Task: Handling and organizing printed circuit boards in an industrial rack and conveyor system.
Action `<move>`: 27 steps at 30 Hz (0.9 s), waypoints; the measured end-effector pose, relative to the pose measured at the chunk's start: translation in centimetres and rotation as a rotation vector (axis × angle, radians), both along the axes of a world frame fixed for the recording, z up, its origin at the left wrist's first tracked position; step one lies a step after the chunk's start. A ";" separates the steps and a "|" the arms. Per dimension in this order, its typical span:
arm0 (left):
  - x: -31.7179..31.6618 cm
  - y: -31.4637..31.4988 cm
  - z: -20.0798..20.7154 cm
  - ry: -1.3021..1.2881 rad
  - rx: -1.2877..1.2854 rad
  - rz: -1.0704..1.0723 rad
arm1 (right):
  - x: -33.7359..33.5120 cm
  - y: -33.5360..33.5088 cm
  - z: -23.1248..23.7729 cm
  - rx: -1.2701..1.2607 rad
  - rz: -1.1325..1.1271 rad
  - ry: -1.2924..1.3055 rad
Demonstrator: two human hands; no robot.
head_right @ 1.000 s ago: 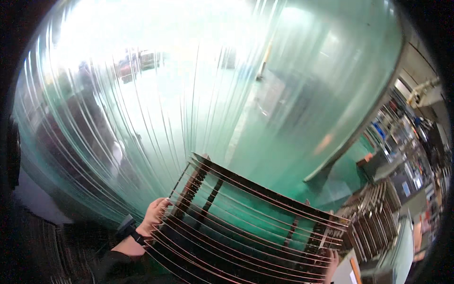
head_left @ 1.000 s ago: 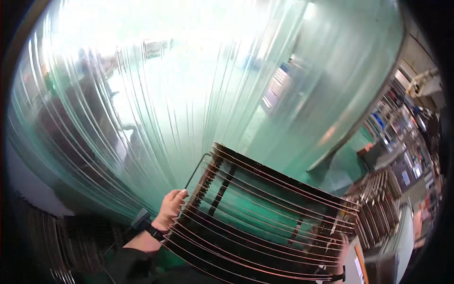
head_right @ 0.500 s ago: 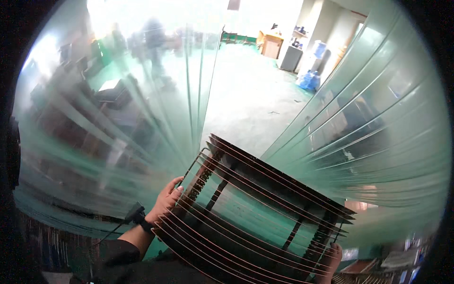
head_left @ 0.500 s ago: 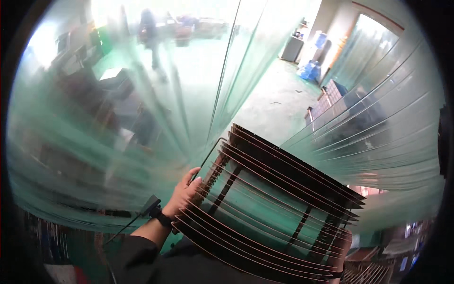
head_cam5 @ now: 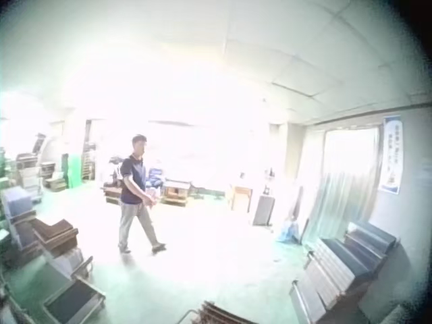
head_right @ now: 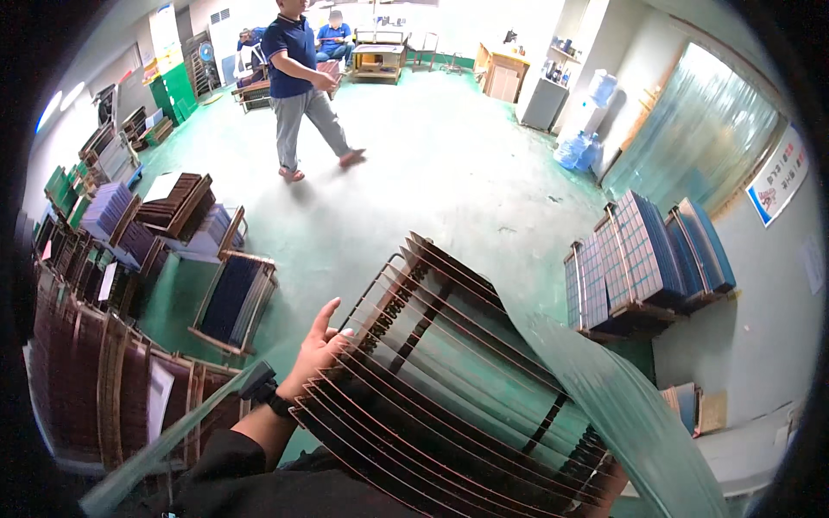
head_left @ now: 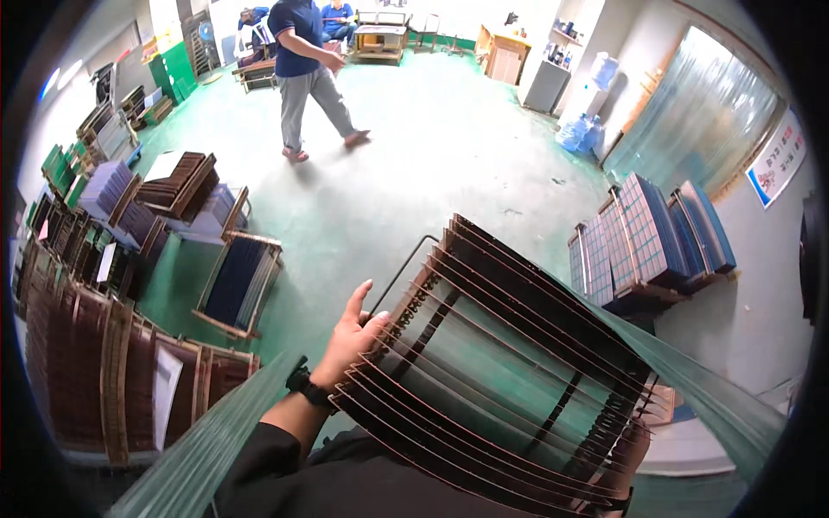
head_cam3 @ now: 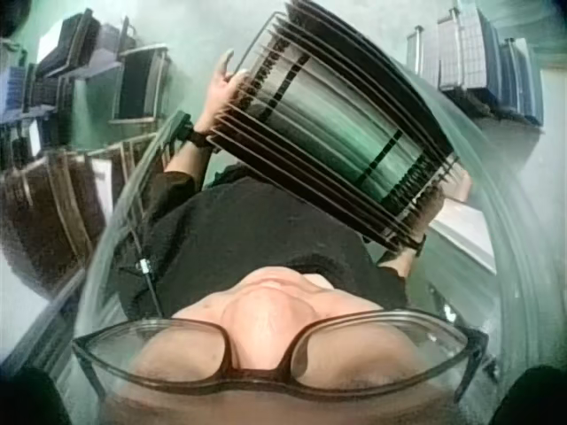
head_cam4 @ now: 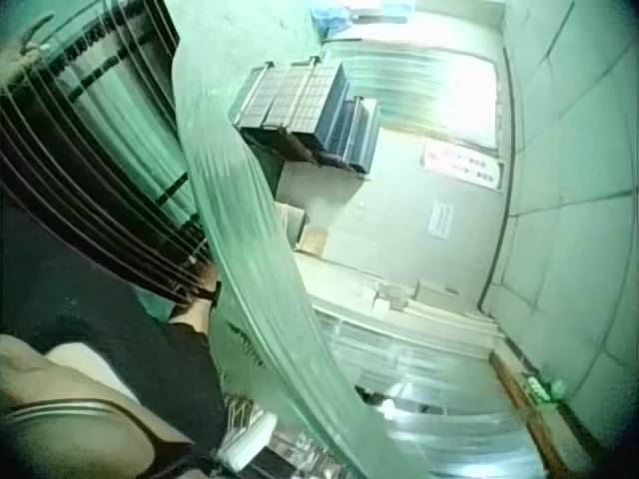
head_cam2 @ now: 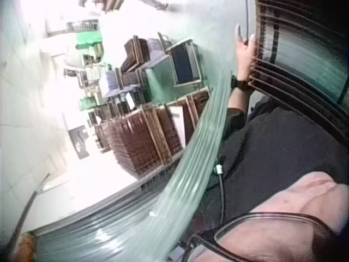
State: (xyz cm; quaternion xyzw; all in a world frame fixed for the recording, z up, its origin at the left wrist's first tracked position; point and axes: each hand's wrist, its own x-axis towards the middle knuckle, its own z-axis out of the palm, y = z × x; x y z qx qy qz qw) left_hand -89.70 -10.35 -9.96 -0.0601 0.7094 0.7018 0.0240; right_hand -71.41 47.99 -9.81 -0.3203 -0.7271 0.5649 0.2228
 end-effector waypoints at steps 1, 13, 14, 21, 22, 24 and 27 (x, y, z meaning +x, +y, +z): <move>-2.3 0.1 0.4 -0.009 0.041 0.026 | -2.8 -0.1 0.4 -0.016 -0.001 0.006; -27.6 -3.2 -2.3 -0.156 0.064 0.271 | -47.9 -1.8 -0.2 -0.069 0.297 0.028; -29.6 -4.1 -3.3 -0.186 0.019 0.318 | -51.9 -3.2 -0.4 -0.068 0.330 0.025; -47.1 -15.5 -2.1 -0.352 -0.141 0.344 | -73.0 -15.1 -1.9 -0.136 0.404 -0.014; -50.0 -16.9 -4.4 -0.240 -0.170 0.411 | -75.8 -16.3 -1.8 -0.150 0.413 -0.022; -55.8 -21.3 -3.5 -0.308 -0.095 0.364 | -80.9 -18.5 -1.9 -0.193 0.419 -0.033; -62.3 -27.9 -3.9 -0.273 -0.103 0.358 | -88.5 -22.7 -2.0 -0.211 0.441 -0.071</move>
